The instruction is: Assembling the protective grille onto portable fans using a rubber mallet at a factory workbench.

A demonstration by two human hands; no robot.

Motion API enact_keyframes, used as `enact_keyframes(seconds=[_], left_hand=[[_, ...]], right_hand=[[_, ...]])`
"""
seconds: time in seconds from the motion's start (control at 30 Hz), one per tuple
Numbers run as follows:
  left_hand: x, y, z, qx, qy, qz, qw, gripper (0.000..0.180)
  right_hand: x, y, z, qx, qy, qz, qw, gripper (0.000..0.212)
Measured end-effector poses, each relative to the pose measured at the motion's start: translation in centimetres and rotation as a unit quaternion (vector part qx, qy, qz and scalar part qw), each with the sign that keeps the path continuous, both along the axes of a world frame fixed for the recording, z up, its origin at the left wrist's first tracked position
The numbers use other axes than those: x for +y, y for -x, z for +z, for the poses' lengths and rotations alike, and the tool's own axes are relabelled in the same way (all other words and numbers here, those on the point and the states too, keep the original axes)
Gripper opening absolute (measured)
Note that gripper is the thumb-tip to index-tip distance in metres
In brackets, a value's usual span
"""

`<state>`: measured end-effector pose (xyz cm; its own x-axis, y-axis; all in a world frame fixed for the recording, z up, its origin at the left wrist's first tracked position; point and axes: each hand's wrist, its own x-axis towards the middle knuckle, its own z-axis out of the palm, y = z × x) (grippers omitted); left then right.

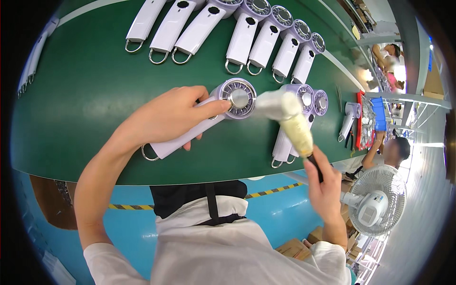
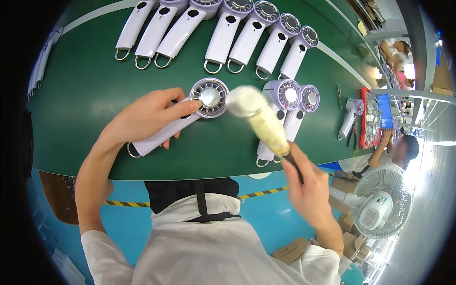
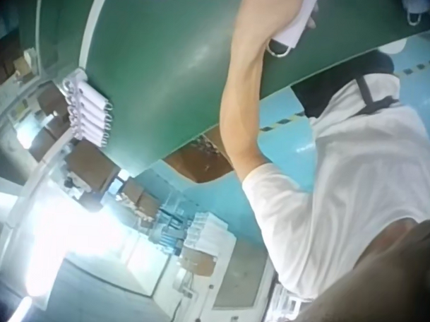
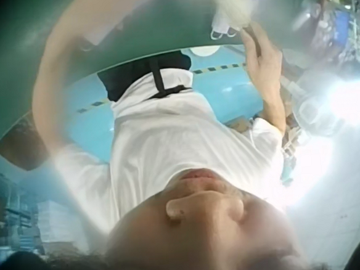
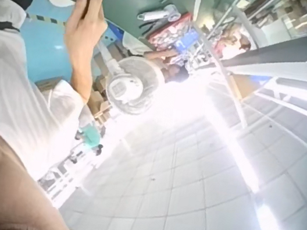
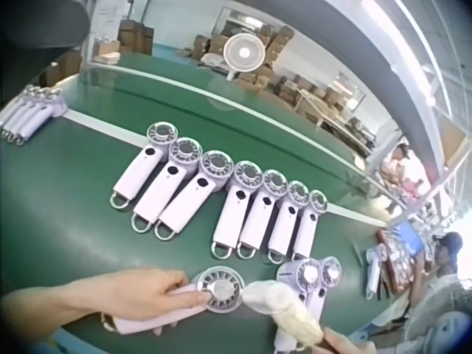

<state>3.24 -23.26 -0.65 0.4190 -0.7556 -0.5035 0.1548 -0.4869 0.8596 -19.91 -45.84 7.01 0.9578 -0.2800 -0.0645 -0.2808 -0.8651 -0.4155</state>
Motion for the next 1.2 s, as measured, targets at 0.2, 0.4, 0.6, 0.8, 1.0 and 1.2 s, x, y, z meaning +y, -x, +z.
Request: enact_keyframes(seconds=[0.2, 0.4, 0.6, 0.8, 1.0, 1.2], left_hand=[[-0.4, 0.4, 0.4, 0.005, -0.012, 0.003, 1.000, 0.054], [0.0, 0.4, 0.1, 0.009, -0.010, 0.003, 1.000, 0.052], [-0.1, 0.6, 0.1, 0.006, -0.011, 0.003, 1.000, 0.053], [-0.2, 0.4, 0.6, 0.005, -0.013, 0.003, 1.000, 0.051], [0.0, 0.1, -0.4, 0.023, 0.013, 0.013, 1.000, 0.048], [0.3, 0.6, 0.7, 0.003, 0.095, -0.003, 0.995, 0.056]], right_hand=[[-0.2, 0.7, 0.6, -0.077, 0.016, -0.027, 0.997, 0.035], [0.5, 1.2, 0.2, -0.010, -0.016, 0.021, 1.000, 0.035], [0.6, 1.0, -0.1, -0.008, -0.022, 0.032, 0.999, 0.034], [0.7, 0.9, -0.8, 0.001, -0.041, 0.034, 0.999, 0.033], [-0.5, 1.4, -0.9, -0.050, -0.046, -0.073, 0.995, 0.030], [-5.8, 1.4, -4.1, -0.259, -0.175, -0.331, 0.890, 0.026]])
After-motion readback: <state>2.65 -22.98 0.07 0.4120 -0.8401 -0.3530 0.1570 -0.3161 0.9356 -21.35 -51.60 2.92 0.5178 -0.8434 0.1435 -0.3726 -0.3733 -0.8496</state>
